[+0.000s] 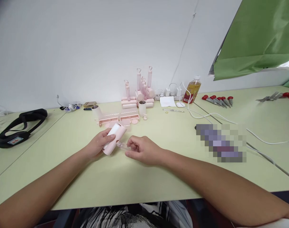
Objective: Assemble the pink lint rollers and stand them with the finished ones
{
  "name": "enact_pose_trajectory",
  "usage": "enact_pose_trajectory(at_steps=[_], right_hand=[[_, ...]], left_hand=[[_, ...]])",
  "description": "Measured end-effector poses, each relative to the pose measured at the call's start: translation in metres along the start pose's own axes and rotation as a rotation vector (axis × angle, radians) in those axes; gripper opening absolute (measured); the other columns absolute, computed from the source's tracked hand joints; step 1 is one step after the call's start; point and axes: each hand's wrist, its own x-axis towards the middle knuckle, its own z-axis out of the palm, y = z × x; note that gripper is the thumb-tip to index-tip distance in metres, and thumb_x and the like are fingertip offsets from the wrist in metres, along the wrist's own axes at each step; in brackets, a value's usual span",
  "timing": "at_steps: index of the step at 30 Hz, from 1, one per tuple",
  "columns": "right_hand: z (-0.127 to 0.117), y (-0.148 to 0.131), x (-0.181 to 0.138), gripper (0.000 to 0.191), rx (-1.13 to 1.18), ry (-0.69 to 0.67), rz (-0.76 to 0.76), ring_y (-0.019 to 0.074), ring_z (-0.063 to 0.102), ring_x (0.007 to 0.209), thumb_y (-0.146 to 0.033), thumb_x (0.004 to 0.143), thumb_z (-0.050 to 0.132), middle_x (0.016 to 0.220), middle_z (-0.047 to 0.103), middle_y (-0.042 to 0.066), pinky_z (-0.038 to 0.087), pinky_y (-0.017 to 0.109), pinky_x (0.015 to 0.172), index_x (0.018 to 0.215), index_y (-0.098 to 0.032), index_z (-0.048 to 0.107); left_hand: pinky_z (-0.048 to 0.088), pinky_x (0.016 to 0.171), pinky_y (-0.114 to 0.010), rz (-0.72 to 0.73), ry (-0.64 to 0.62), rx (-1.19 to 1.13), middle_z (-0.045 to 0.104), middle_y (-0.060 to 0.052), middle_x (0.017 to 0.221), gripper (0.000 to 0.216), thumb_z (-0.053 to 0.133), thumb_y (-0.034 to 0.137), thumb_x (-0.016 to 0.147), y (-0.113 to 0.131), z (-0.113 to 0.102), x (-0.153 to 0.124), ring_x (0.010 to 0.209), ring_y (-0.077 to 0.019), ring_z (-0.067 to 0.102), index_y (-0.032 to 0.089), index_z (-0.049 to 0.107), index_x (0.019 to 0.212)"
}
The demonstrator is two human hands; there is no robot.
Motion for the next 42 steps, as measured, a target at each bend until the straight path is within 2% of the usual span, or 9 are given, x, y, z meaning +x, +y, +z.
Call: enact_pose_trajectory(at_steps=[9, 15, 20, 24, 28, 31, 38, 42], right_hand=[[0.002, -0.002, 0.0, 0.021, 0.044, 0.055, -0.013, 0.0097, 0.04, 0.057, -0.036, 0.082, 0.062, 0.065, 0.045, -0.006, 0.03, 0.023, 0.054, 0.088, -0.019, 0.05], [0.001, -0.002, 0.0, 0.023, 0.007, 0.09, -0.001, 0.0102, 0.042, 0.06, -0.035, 0.08, 0.065, 0.069, 0.048, -0.005, 0.033, 0.023, 0.056, 0.087, -0.02, 0.048], [0.002, -0.002, 0.001, 0.024, -0.048, 0.093, 0.007, 0.0104, 0.043, 0.061, -0.034, 0.08, 0.066, 0.07, 0.049, -0.005, 0.032, 0.022, 0.056, 0.087, -0.021, 0.046], [0.002, -0.002, 0.001, 0.022, -0.087, 0.061, 0.011, 0.011, 0.045, 0.061, -0.035, 0.083, 0.062, 0.07, 0.052, -0.004, 0.034, 0.023, 0.056, 0.094, -0.02, 0.052], [0.003, -0.002, 0.0, 0.03, -0.135, -0.004, -0.031, 0.0118, 0.048, 0.062, -0.036, 0.089, 0.056, 0.071, 0.054, -0.002, 0.036, 0.024, 0.059, 0.112, -0.018, 0.058], [0.004, -0.002, 0.0, 0.033, -0.158, -0.019, -0.061, 0.012, 0.049, 0.062, -0.036, 0.09, 0.053, 0.07, 0.055, -0.002, 0.037, 0.024, 0.06, 0.117, -0.017, 0.059], [0.005, -0.005, -0.002, 0.029, -0.206, 0.006, -0.044, 0.0122, 0.049, 0.061, -0.036, 0.091, 0.052, 0.07, 0.057, -0.001, 0.036, 0.024, 0.059, 0.11, -0.017, 0.061], [0.006, -0.006, -0.001, 0.028, -0.231, 0.012, -0.023, 0.0128, 0.05, 0.062, -0.036, 0.091, 0.05, 0.071, 0.059, 0.0, 0.035, 0.024, 0.06, 0.108, -0.017, 0.062]], left_hand=[[0.03, 0.052, -0.021, 0.06, 0.028, -0.037, 0.055, 0.0, 0.075, 0.048, 0.073, 0.049, 0.072, 0.003, 0.006, -0.003, 0.057, -0.0087, 0.044, 0.016, 0.055, 0.103], [0.031, 0.053, -0.021, 0.066, 0.023, -0.037, 0.055, 0.001, 0.073, 0.05, 0.073, 0.049, 0.072, 0.005, 0.007, -0.004, 0.056, -0.0084, 0.043, 0.016, 0.055, 0.105], [0.032, 0.054, -0.021, 0.083, 0.018, -0.025, 0.055, 0.0, 0.075, 0.048, 0.072, 0.048, 0.073, 0.004, 0.007, -0.004, 0.058, -0.0092, 0.044, 0.016, 0.054, 0.104], [0.034, 0.055, -0.022, 0.082, 0.0, -0.027, 0.053, 0.0, 0.077, 0.051, 0.073, 0.044, 0.072, 0.004, 0.008, -0.004, 0.06, -0.0099, 0.045, 0.016, 0.053, 0.109], [0.036, 0.057, -0.022, 0.073, 0.002, 0.027, 0.053, -0.001, 0.082, 0.053, 0.074, 0.043, 0.07, 0.005, 0.008, -0.006, 0.067, -0.0124, 0.047, 0.016, 0.051, 0.109], [0.037, 0.059, -0.022, 0.085, -0.01, 0.084, 0.052, -0.001, 0.085, 0.052, 0.072, 0.043, 0.073, 0.005, 0.007, -0.008, 0.07, -0.0128, 0.047, 0.017, 0.049, 0.112], [0.041, 0.063, -0.025, 0.106, 0.004, 0.214, 0.054, -0.004, 0.092, 0.054, 0.067, 0.047, 0.078, 0.001, 0.009, -0.009, 0.076, -0.0152, 0.05, 0.018, 0.047, 0.12], [0.042, 0.065, -0.026, 0.128, 0.054, 0.301, 0.054, -0.004, 0.093, 0.053, 0.064, 0.048, 0.079, -0.002, 0.013, -0.009, 0.08, -0.0172, 0.05, 0.018, 0.048, 0.12]])
